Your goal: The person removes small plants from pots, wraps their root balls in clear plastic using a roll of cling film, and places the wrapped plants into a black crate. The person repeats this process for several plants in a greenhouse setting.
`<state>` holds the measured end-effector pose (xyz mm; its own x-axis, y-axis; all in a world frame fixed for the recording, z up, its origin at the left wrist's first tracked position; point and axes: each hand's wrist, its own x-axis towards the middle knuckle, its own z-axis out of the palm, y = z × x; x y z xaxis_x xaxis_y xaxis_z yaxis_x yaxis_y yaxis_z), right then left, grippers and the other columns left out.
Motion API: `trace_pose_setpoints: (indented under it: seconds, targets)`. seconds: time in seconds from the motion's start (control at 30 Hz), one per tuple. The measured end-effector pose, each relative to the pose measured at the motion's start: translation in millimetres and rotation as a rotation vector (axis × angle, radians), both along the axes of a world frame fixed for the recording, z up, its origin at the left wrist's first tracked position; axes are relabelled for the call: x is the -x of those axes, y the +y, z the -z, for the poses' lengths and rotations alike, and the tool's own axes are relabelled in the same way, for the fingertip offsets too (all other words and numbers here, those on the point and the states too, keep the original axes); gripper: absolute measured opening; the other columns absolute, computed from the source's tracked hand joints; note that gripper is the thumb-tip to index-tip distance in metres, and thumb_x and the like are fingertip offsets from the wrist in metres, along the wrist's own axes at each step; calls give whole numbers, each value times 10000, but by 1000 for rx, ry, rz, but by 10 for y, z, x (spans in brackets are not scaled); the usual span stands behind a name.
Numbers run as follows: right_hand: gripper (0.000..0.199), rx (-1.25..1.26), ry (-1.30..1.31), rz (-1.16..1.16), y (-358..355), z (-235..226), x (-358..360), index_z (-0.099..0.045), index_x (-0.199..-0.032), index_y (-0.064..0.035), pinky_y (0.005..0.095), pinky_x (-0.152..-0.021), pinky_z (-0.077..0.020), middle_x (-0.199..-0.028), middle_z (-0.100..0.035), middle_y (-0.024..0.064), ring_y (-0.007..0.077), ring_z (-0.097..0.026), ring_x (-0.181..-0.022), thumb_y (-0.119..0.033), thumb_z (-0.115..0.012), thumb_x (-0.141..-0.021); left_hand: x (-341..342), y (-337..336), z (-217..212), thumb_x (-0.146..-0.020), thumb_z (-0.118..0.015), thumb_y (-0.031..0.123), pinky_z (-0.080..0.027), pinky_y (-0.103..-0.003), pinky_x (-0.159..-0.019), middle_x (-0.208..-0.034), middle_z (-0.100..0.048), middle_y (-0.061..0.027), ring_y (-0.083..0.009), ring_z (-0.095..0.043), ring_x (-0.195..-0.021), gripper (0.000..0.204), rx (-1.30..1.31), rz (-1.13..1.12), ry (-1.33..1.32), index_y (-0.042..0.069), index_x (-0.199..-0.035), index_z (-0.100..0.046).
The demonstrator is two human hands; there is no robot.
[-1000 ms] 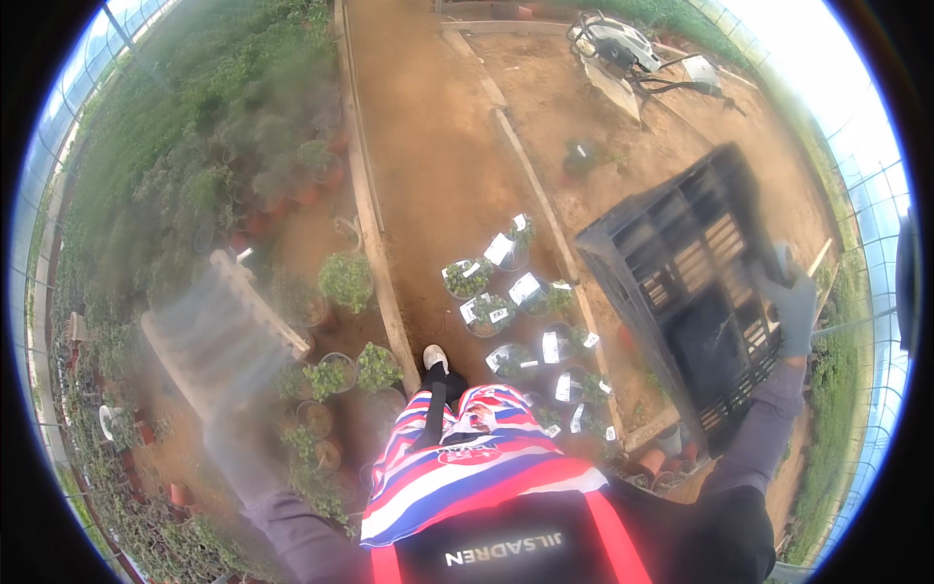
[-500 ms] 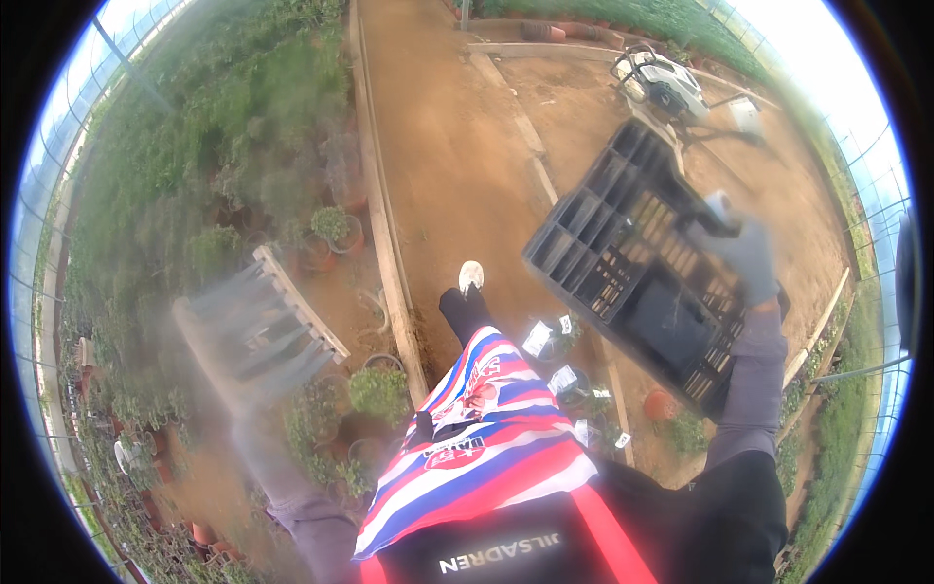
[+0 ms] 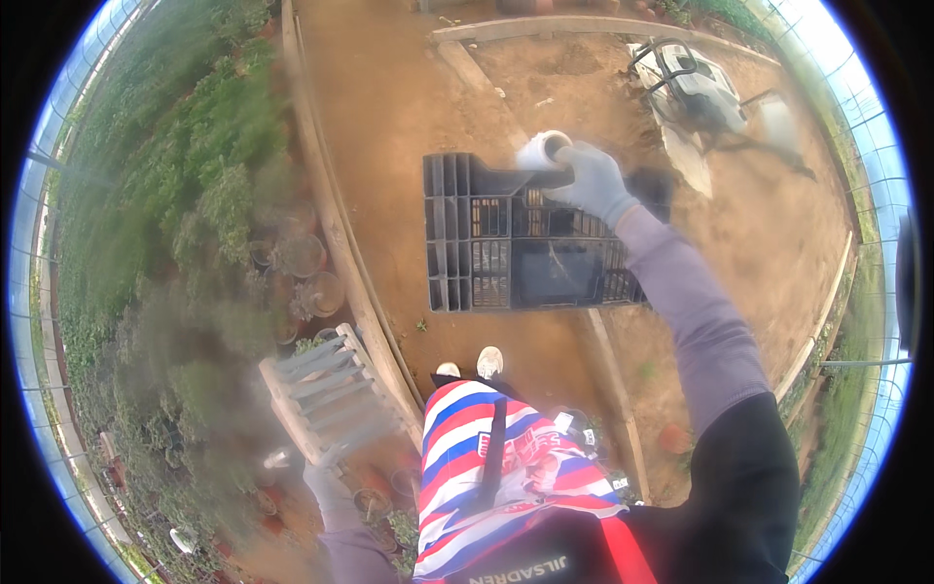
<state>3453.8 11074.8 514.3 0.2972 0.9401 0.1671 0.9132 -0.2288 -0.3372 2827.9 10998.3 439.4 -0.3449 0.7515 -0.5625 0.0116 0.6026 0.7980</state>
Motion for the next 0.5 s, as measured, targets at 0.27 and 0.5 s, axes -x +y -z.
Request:
trace_pose_setpoints:
  seconds: [0.27,0.5]
  targets:
    - [269,-87,75,-107,1364,2093,-800,-672,-995,-115,458,-855,-496,-996,-614,138,382,-616,-942,-46,-681,-735,-642,1518,1137,-747,-762,45,-484,-267,-506,-992,-662,-54,-157,-658,-745,507,224,136,150,4,-1226,-601]
    - [270,266,5,-25,921,3908,-1156,-636,-948,-157,421,-814,-480,-974,-578,75,309,-610,-889,-41,-697,-711,-1363,2550,1546,-743,-717,-19,-412,-236,-463,-890,-661,-49,-111,-573,-612,518,348,295,265,-13,-1246,-594]
